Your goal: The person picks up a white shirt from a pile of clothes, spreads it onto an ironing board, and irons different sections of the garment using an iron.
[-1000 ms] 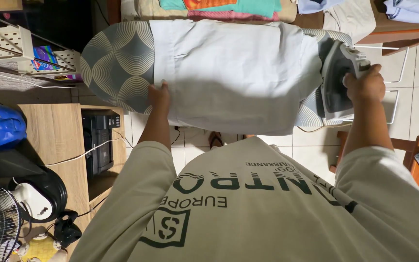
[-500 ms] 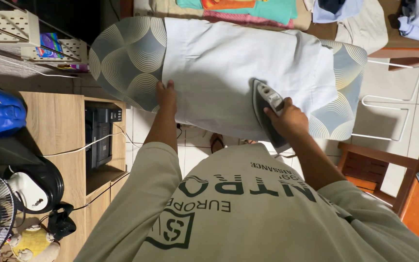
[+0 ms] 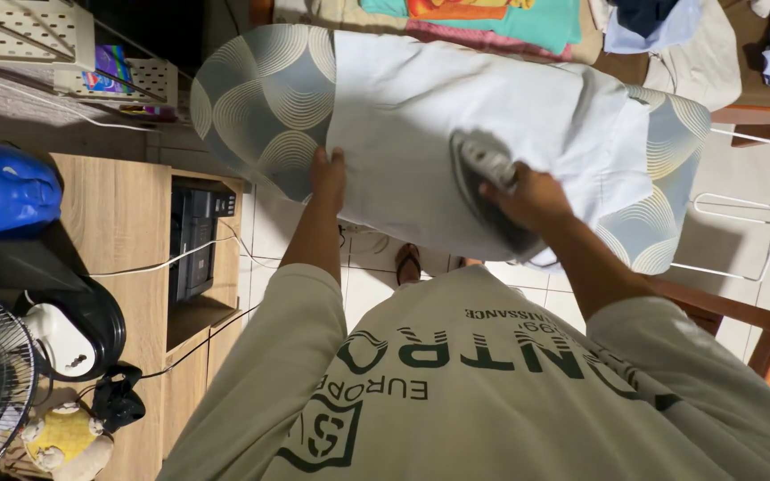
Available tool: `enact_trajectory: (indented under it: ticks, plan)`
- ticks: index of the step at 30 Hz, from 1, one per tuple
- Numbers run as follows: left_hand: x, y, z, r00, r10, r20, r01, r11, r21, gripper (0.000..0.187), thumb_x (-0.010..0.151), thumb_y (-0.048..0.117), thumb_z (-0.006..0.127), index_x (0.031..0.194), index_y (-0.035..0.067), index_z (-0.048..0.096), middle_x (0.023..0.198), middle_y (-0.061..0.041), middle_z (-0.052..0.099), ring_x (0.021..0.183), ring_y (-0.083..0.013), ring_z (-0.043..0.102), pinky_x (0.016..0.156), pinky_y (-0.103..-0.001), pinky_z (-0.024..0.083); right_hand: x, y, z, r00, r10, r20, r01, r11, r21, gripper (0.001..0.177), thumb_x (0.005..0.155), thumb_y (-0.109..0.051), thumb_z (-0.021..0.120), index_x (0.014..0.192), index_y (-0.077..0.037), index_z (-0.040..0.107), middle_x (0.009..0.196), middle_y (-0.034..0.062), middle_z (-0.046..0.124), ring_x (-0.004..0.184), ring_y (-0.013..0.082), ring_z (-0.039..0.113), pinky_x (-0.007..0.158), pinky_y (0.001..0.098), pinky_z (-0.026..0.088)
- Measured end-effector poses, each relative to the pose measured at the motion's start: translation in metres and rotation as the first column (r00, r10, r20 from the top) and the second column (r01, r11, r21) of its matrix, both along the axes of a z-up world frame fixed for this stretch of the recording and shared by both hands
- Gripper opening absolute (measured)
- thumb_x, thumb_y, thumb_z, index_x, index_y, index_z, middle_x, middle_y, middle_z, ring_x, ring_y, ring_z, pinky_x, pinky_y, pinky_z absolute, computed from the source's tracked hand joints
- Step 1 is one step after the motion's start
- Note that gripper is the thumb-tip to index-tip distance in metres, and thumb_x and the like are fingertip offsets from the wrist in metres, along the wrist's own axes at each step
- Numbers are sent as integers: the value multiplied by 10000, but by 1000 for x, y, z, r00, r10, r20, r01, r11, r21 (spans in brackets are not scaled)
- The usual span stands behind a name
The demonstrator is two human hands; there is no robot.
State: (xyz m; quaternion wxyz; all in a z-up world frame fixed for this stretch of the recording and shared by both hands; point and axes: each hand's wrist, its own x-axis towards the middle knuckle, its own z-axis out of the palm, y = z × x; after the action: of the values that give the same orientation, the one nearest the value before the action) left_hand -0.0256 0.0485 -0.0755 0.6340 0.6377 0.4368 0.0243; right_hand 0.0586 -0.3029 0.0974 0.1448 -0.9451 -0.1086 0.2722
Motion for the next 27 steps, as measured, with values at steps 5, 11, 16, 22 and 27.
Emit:
enact_trajectory:
  ticks: [5,11,16,22,27]
  plan:
    - [-7,-5,7,1000,-11,8,10,999,52,416,1027,267,554,1354,20,485,1330,-190,577,1189,-318,598,998,-424,479,-22,51,-5,990,143,-5,-143,990,6,714,850,-637,689,1231,-37,623,1001,225,749,976,401,733,914,477,555]
    - [-4,-4,10,998,-53,-46,57,995,79,351,1028,267,535,1275,18,521,1244,-198,633,1100,-314,639,953,-428,505,15,153,-19,994,23,108,-39,989,142,705,867,-660,702,1138,-12,633,997,210,727,964,398,704,854,482,553]
    - [-6,9,-14,998,-58,27,56,995,85,326,1038,254,541,1258,15,511,1206,-177,615,1054,-285,609,948,-409,489,-32,146,-9,985,57,-163,-49,997,53,614,898,-641,601,1182,-97,641,968,158,728,801,309,760,810,454,593]
    - [-4,7,-10,998,-55,-38,57,997,52,279,1035,227,544,1198,1,530,1125,-168,602,980,-271,574,883,-423,497,-40,162,-13,991,68,-111,-63,997,46,656,928,-590,601,1274,-38,535,905,161,758,776,295,759,808,457,589]
    - [5,-1,2,998,19,-68,-13,996,91,278,1028,209,509,1247,39,528,1169,-157,631,984,-275,640,857,-417,531,-23,148,-25,989,120,85,-123,992,29,672,929,-597,637,1228,0,558,953,210,742,898,373,736,842,485,568]
